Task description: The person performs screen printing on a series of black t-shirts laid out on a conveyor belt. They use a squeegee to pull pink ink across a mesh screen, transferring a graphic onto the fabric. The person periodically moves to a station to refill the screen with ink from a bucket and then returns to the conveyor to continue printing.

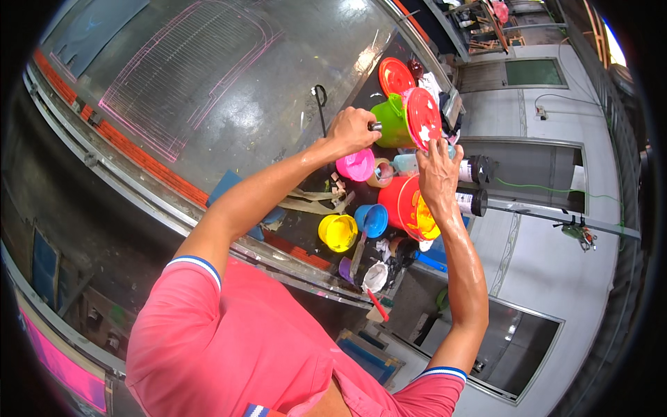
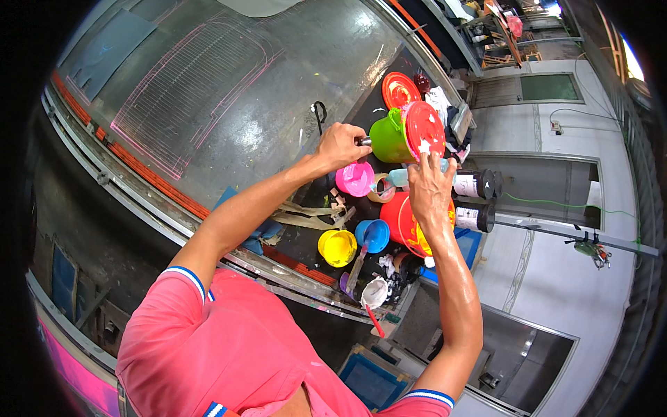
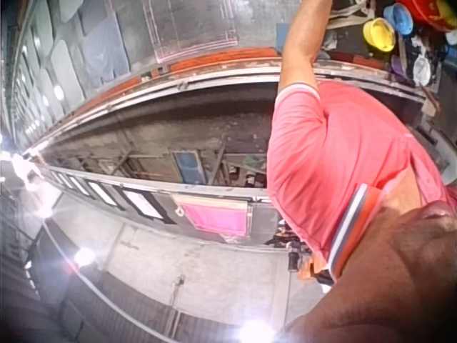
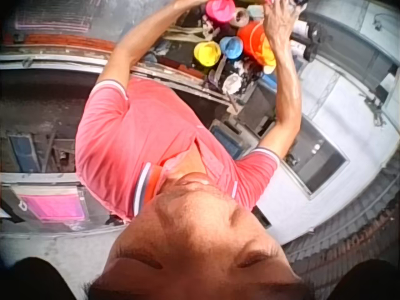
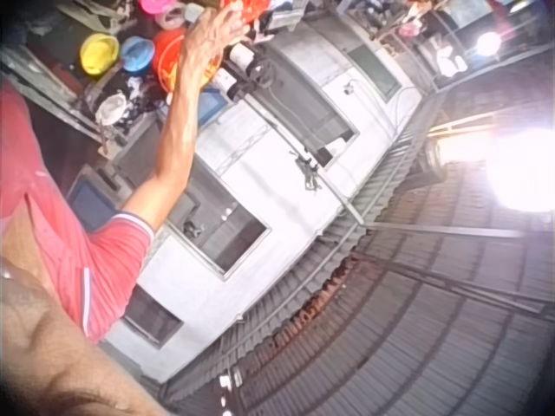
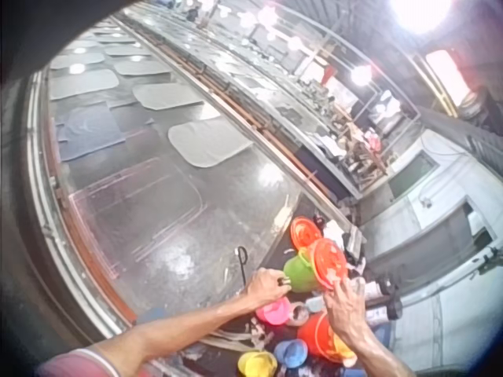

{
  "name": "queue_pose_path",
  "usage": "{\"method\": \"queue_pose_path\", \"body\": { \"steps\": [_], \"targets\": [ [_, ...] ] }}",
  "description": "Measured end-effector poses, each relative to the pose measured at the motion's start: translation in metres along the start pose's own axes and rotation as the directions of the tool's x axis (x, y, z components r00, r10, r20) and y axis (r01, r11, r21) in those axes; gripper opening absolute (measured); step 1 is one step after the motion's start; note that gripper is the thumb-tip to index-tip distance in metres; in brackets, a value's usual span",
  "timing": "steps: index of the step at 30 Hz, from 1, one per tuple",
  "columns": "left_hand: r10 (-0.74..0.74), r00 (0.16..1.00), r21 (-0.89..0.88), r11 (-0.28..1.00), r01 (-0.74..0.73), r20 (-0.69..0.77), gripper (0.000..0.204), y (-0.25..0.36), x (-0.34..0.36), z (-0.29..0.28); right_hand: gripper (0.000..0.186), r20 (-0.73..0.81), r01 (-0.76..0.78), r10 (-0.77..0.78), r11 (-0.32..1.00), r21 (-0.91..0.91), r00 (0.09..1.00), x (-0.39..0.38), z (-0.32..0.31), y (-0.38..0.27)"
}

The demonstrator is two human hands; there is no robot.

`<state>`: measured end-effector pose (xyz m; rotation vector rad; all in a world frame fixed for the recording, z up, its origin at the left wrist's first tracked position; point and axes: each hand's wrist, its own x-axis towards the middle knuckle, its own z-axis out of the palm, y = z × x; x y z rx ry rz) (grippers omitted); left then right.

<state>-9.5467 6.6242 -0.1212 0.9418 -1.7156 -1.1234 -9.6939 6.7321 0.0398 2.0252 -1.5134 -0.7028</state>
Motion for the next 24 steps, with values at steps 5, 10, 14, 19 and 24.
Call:
{"method": "queue_pose_path", "body": {
  "steps": [5,10,14,19,24],
  "targets": [
    [0.026,0.999,0.008,1.0,-0.026,0.02,0.025,0.004,0.005,-0.004,0.018,-0.009,-0.018,0.018,0.999,0.044,1.0,-0.002,-0.003,0.001],
    [0.054,0.999,0.01,0.999,-0.054,-0.01,0.024,0.011,0.009,-0.006,0.018,-0.02,-0.027,0.027,0.999,0.039,0.999,-0.005,0.001,0.0],
    [0.059,0.997,0.013,0.998,-0.059,-0.041,0.024,0.012,0.011,-0.007,0.017,-0.041,-0.059,0.061,0.997,0.045,0.997,-0.005,0.005,0.003],
    [0.026,0.999,0.012,1.0,-0.026,-0.041,0.024,0.01,0.014,-0.007,0.017,-0.028,-0.079,0.081,0.995,0.062,0.996,-0.008,0.004,-0.003],
    [0.003,1.0,0.004,1.0,-0.003,-0.003,0.024,0.01,0.014,-0.006,0.018,-0.044,-0.108,0.111,0.992,0.068,0.993,-0.018,0.013,-0.002]
  ]
}}
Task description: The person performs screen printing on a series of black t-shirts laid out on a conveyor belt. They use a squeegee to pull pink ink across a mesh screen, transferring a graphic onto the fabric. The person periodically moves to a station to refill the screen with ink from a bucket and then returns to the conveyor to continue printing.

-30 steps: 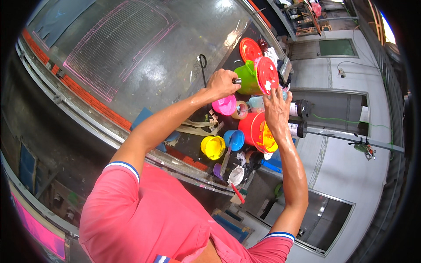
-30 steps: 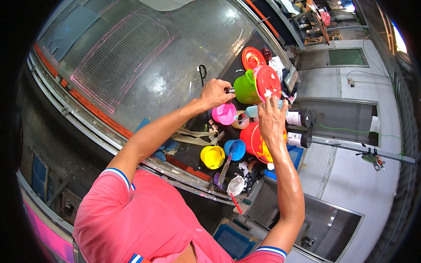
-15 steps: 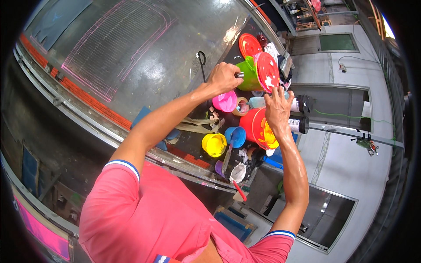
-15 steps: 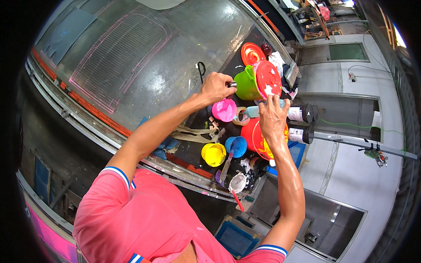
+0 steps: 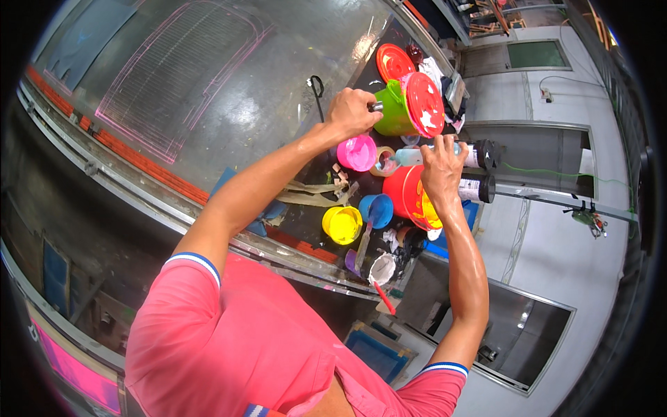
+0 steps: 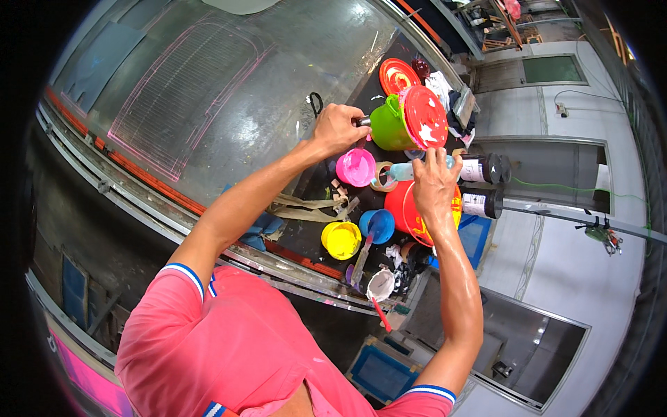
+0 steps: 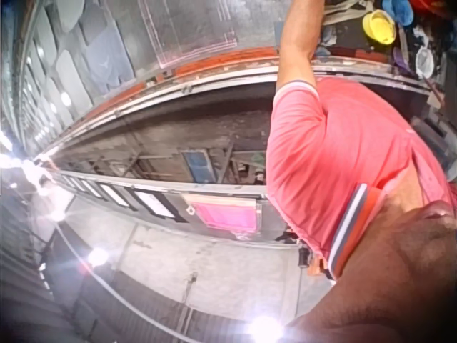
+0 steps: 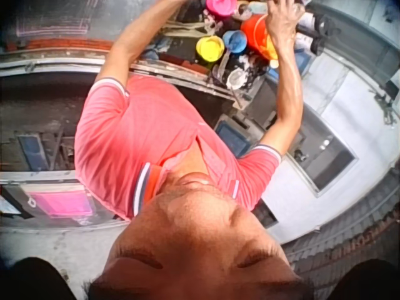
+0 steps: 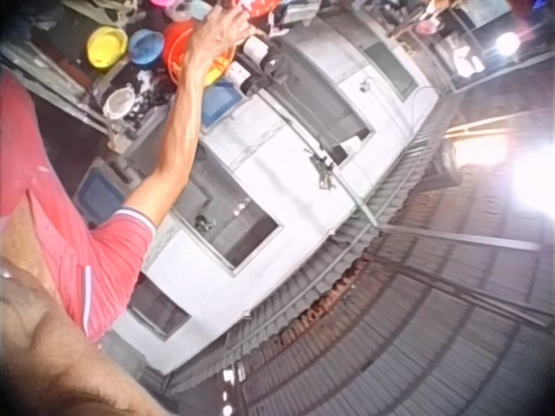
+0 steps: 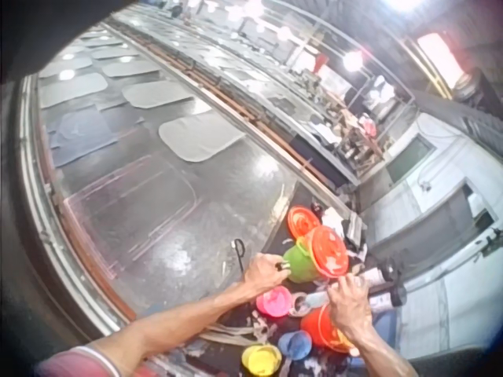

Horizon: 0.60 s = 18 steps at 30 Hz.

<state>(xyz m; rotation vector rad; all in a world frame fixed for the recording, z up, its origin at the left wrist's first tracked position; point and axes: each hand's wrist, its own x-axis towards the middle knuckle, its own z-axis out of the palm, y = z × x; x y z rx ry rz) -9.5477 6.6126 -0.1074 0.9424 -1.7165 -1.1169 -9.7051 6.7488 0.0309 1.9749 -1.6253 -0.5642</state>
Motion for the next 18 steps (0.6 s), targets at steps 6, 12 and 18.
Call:
{"method": "queue_pose_path", "body": {
  "steps": [6,12,18],
  "targets": [
    [0.0,1.0,0.012,1.0,0.0,0.008,0.025,0.005,-0.001,0.0,0.02,-0.033,-0.12,0.122,0.991,0.066,0.992,-0.012,0.011,0.001],
    [-0.016,0.999,0.014,1.0,0.015,0.037,0.024,0.009,-0.003,0.002,0.024,-0.037,-0.221,0.228,0.966,0.134,0.973,-0.031,0.03,0.003],
    [-0.014,1.0,0.079,0.997,0.014,-0.002,0.03,0.006,-0.007,0.002,0.049,0.063,-0.29,0.284,0.944,0.154,0.957,-0.056,0.037,-0.002]
  ]
}}
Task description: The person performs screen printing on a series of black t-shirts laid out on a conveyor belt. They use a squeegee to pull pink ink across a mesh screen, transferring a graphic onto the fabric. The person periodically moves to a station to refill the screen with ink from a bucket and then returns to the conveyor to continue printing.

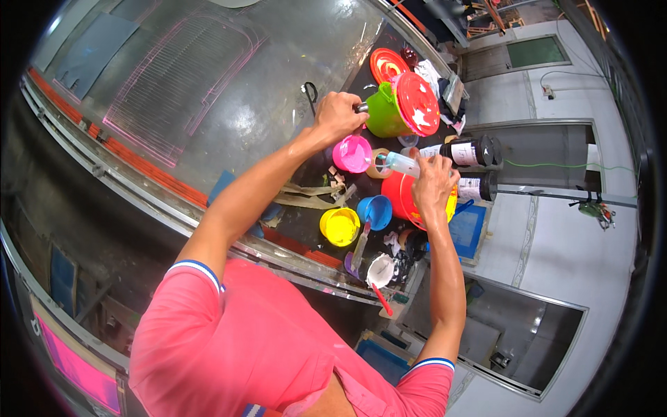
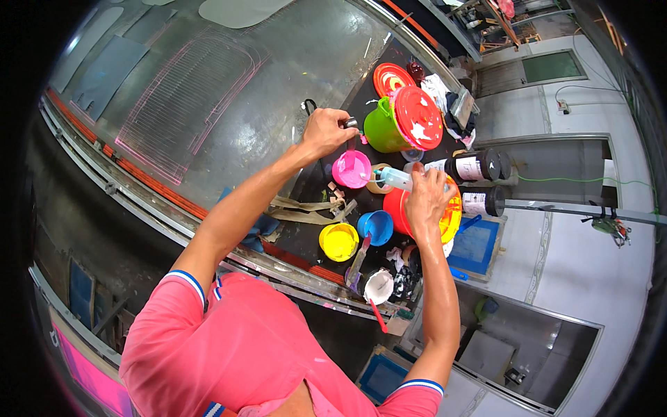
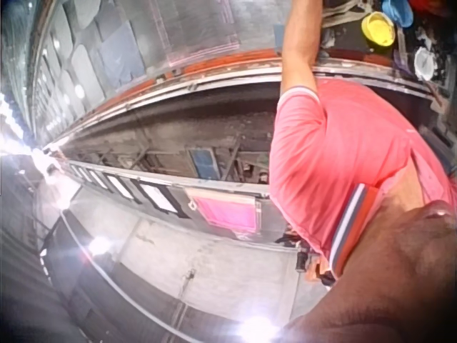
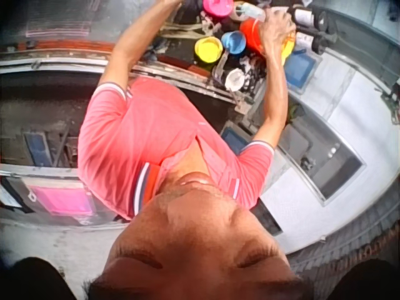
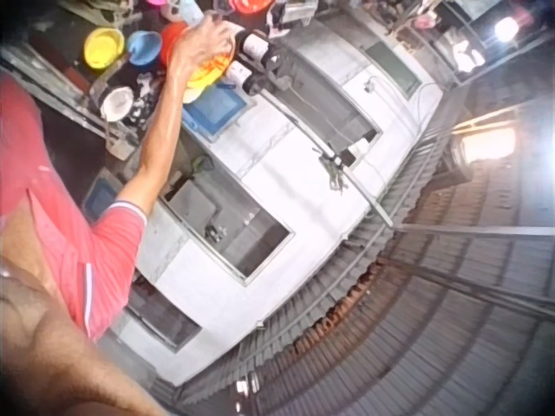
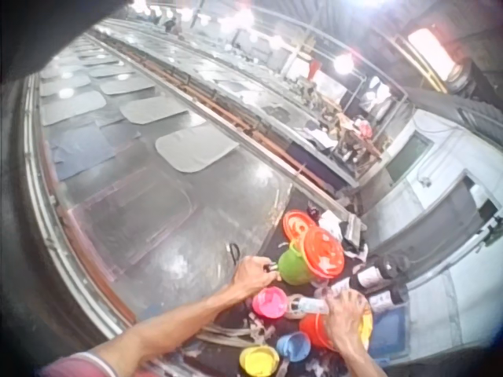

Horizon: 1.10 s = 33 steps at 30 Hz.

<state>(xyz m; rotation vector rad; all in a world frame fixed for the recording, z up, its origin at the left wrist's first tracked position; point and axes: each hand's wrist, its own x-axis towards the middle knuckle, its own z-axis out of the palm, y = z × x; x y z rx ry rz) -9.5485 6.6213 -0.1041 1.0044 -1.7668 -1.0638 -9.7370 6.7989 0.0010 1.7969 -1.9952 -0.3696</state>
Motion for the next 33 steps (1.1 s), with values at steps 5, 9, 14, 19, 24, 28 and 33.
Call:
{"method": "queue_pose_path", "body": {
  "steps": [5,9,14,19,24,28,33],
  "targets": [
    [0.001,1.0,0.085,0.996,0.002,-0.027,0.031,0.008,-0.004,0.004,0.055,0.219,-0.401,0.336,0.772,0.493,0.916,-0.039,0.005,0.012],
    [0.051,0.998,0.093,0.994,-0.053,0.028,0.03,0.012,-0.006,0.014,0.049,0.472,-0.419,0.367,-0.219,0.881,0.801,-0.094,0.009,0.036],
    [0.068,0.995,0.166,0.983,-0.079,0.067,0.027,0.024,-0.017,0.004,0.062,0.255,0.169,0.616,-0.545,0.821,0.745,-0.205,-0.003,0.065],
    [-0.085,0.993,0.051,0.995,0.08,0.083,0.017,0.016,-0.024,-0.004,0.052,0.241,-0.047,0.852,-0.248,0.967,0.465,-0.333,0.038,0.065],
    [-0.135,0.985,0.063,0.99,0.128,0.111,0.023,0.033,-0.022,0.007,0.038,0.345,-0.51,0.874,-0.136,0.85,0.342,-0.395,0.158,0.026],
    [-0.121,0.988,0.06,0.992,0.115,0.101,0.026,0.039,-0.025,0.013,0.041,0.224,-0.717,0.905,0.117,0.687,0.362,-0.39,0.206,0.0],
    [-0.041,0.999,0.23,0.972,0.04,-0.001,0.029,0.043,-0.027,0.016,0.045,0.355,-0.745,0.896,-0.042,0.666,0.267,-0.385,0.22,-0.011]
  ]
}}
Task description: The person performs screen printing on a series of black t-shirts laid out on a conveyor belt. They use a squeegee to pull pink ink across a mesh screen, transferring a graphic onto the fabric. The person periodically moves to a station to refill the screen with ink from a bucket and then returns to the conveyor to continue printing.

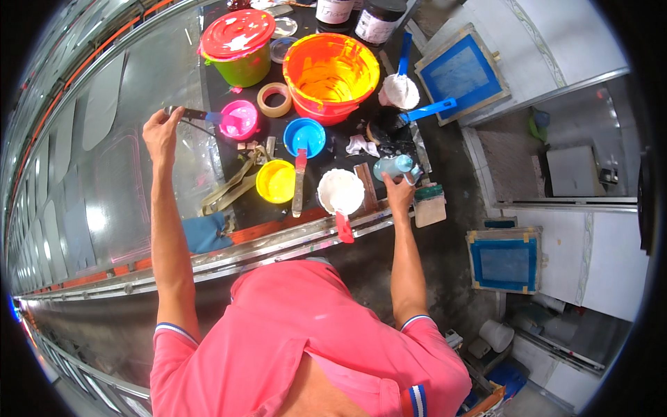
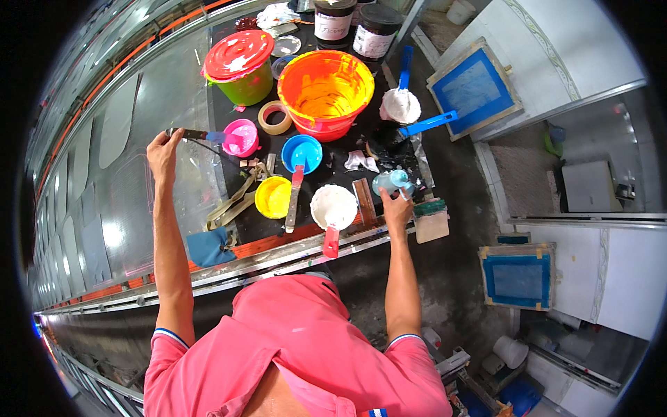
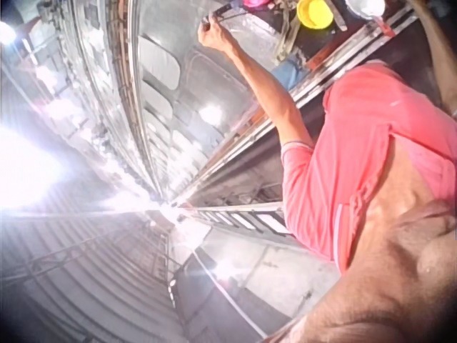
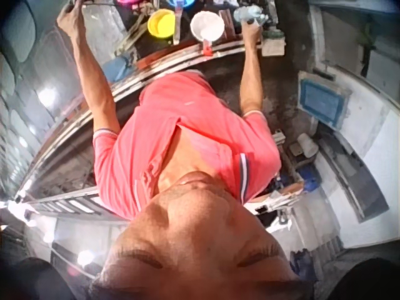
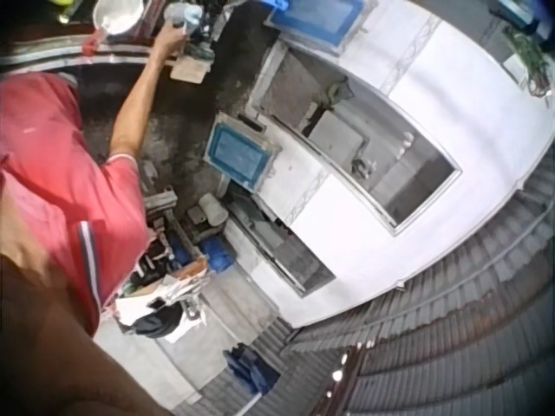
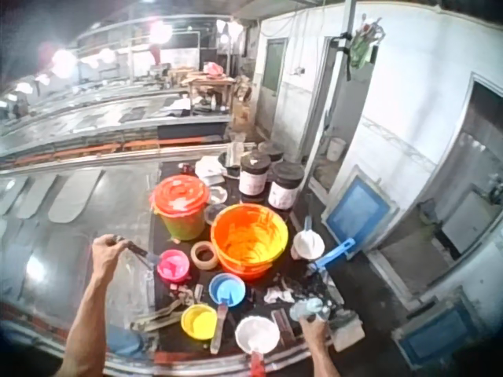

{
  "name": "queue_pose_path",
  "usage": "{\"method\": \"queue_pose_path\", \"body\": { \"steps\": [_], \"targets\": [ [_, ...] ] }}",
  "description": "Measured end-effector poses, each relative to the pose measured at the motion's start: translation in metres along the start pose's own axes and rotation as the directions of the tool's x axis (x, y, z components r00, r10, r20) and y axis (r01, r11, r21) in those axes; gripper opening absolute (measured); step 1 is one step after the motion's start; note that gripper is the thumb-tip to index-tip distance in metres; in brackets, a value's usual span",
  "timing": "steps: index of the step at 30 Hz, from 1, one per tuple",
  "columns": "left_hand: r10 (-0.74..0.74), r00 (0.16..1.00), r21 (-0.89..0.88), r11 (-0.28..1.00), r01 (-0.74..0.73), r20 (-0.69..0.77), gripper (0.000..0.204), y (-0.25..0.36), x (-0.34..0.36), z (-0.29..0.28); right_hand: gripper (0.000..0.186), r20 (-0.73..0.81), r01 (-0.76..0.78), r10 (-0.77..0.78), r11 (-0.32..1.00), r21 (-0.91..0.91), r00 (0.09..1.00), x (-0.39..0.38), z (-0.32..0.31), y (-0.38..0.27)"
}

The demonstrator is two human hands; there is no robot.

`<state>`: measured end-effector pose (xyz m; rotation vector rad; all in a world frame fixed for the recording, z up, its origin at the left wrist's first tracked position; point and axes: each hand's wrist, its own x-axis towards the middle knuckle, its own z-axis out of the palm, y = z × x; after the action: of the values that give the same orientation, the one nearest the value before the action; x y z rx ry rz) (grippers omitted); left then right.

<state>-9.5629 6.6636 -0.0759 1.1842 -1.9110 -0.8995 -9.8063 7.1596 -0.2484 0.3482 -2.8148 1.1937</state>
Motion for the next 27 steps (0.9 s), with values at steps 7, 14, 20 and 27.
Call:
{"method": "queue_pose_path", "body": {
  "steps": [7,14,20,27],
  "targets": [
    [0.139,0.986,-0.127,0.984,-0.127,0.089,0.019,-0.017,0.008,0.006,0.03,-0.071,-0.101,0.111,0.987,0.124,0.991,-0.021,-0.06,0.071],
    [0.48,0.726,-0.182,0.873,-0.453,0.493,0.024,0.038,0.01,0.016,0.014,-0.158,0.288,-0.261,0.941,0.18,0.952,-0.03,-0.13,-0.238],
    [0.695,0.504,-0.388,0.711,-0.586,0.513,0.024,0.044,0.034,0.035,0.041,0.471,0.608,-0.663,0.74,0.289,0.582,-0.012,0.044,-0.412],
    [0.674,0.627,-0.696,0.662,-0.278,0.39,0.02,-0.017,0.053,0.021,0.014,0.384,0.404,-0.506,0.858,0.318,0.772,-0.007,0.151,-0.403]
  ]
}}
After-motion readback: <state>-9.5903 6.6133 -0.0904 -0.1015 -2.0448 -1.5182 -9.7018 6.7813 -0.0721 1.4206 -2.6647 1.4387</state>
